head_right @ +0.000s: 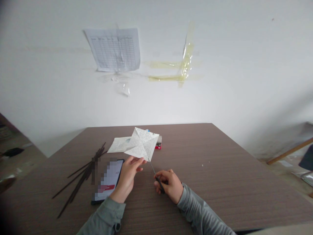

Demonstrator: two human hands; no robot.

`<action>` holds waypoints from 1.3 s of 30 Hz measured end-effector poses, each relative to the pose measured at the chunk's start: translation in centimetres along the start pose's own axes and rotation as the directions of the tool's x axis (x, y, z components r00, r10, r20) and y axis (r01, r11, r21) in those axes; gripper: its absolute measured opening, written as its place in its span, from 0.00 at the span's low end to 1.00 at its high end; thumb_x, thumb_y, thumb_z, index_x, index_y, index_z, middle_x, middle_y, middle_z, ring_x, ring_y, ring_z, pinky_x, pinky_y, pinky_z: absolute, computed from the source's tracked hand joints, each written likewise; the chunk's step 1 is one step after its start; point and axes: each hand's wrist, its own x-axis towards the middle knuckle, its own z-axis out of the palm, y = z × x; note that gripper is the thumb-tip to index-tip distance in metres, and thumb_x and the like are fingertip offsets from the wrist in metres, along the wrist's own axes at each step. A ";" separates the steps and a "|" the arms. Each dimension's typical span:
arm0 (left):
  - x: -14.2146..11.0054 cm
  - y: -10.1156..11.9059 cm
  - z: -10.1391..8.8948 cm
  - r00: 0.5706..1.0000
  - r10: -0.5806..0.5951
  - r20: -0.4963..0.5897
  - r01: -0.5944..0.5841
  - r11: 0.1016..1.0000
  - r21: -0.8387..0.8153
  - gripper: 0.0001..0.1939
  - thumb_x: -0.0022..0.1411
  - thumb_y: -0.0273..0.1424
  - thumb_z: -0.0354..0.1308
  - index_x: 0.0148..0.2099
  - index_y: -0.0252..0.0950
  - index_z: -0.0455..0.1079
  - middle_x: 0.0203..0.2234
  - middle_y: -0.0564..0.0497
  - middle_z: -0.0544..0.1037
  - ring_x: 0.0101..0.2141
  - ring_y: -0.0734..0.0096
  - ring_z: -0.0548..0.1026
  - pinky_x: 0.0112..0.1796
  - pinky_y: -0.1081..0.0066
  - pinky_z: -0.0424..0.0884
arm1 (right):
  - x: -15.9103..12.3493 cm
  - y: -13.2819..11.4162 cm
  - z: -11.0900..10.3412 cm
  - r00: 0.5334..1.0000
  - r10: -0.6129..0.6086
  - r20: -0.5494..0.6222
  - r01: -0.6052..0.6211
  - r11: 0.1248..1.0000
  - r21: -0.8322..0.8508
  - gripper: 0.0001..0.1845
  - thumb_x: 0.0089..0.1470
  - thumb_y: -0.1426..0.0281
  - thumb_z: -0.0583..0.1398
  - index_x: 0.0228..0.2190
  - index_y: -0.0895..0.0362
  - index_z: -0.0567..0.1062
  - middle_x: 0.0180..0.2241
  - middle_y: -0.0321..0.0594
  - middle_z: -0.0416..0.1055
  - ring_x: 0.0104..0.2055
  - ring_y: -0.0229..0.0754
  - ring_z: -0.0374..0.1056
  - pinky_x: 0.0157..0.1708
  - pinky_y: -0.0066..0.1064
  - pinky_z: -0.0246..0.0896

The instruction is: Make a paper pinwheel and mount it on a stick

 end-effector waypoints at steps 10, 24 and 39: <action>-0.1 0.1 0.0 1.000 -0.001 0.006 0.001 1.000 0.006 0.24 0.43 0.45 0.90 0.35 0.41 0.84 0.36 0.45 0.95 0.39 0.52 0.95 0.31 0.70 0.79 | 0.1 0.3 -0.1 1.000 -0.019 -0.011 0.019 1.000 -0.023 0.34 0.64 0.31 0.75 0.42 0.49 0.91 0.28 0.44 0.91 0.36 0.64 0.89 0.76 0.69 0.70; 0.0 0.0 -0.2 1.000 0.017 0.010 -0.017 0.998 0.053 0.24 0.46 0.47 0.89 0.38 0.41 0.84 0.37 0.43 0.95 0.42 0.47 0.97 0.28 0.71 0.75 | 0.0 -0.1 0.0 1.000 -0.008 -0.002 0.008 0.998 -0.056 0.38 0.66 0.27 0.72 0.46 0.49 0.89 0.29 0.42 0.91 0.37 0.62 0.88 0.79 0.69 0.67; -0.2 0.3 0.0 0.999 0.013 0.048 -0.016 0.999 0.047 0.22 0.46 0.45 0.86 0.39 0.39 0.87 0.37 0.42 0.95 0.38 0.51 0.95 0.25 0.73 0.67 | 0.0 -0.3 -0.1 0.999 -0.021 -0.045 0.020 1.000 -0.015 0.40 0.62 0.26 0.74 0.44 0.50 0.90 0.27 0.43 0.90 0.36 0.64 0.89 0.78 0.70 0.69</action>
